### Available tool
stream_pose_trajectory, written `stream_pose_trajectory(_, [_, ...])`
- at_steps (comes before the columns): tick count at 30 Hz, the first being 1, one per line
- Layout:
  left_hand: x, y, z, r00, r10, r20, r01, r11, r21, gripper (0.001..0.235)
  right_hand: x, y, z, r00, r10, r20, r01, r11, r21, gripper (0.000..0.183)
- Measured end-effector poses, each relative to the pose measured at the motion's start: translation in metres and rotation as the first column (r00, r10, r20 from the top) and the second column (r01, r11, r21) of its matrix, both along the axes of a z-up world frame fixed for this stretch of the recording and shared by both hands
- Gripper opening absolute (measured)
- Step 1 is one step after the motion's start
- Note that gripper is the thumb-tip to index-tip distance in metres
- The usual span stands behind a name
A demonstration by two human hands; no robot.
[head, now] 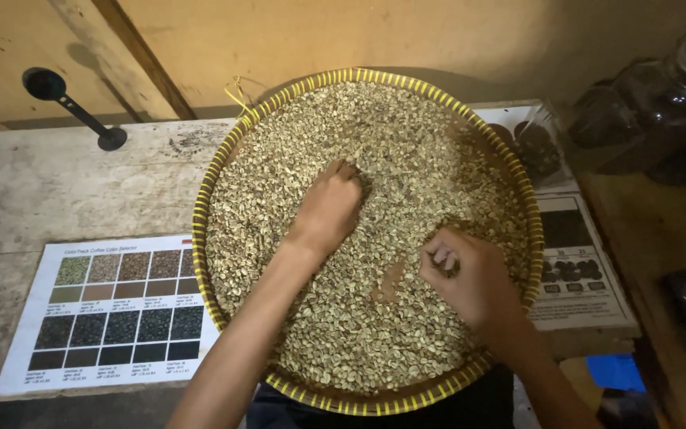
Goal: The person sorts green coffee beans in a large woven basket by hand, picking out unwanted items and discarding them. The person repeatedly sifts through the beans with both hands to separate the good beans from the debris.
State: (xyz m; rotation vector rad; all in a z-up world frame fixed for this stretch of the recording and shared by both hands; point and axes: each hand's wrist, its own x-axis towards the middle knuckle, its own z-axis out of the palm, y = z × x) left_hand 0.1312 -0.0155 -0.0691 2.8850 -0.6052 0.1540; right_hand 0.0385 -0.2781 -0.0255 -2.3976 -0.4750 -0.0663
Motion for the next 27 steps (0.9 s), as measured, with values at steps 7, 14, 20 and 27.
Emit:
stream_pose_trajectory(7, [-0.051, 0.017, 0.065, 0.975, -0.019, -0.22, -0.09, 0.876, -0.474, 0.02, 0.025, 0.017, 0.014, 0.992, 0.017, -0.125, -0.008, 0.997, 0.073, 0.019])
stream_pose_trajectory(14, [-0.086, 0.016, 0.086, 0.892, -0.255, -0.373, -0.198, 0.52, -0.831, 0.015, 0.024, 0.056, 0.031, 0.976, 0.15, 0.161, -0.193, 0.932, 0.306, 0.031])
stream_pose_trajectory(20, [-0.087, 0.024, 0.082, 0.852, -0.289, -0.437, -0.269, 0.475, -0.838, 0.016, 0.026, 0.053, 0.008, 0.939, 0.197, 0.28, -0.268, 0.933, 0.242, 0.027])
stream_pose_trajectory(27, [-0.094, 0.016, 0.088, 0.82, -0.279, -0.5, -0.367, 0.414, -0.833, 0.014, 0.018, 0.049, 0.006, 0.879, 0.206, 0.431, -0.312, 0.931, 0.19, 0.022])
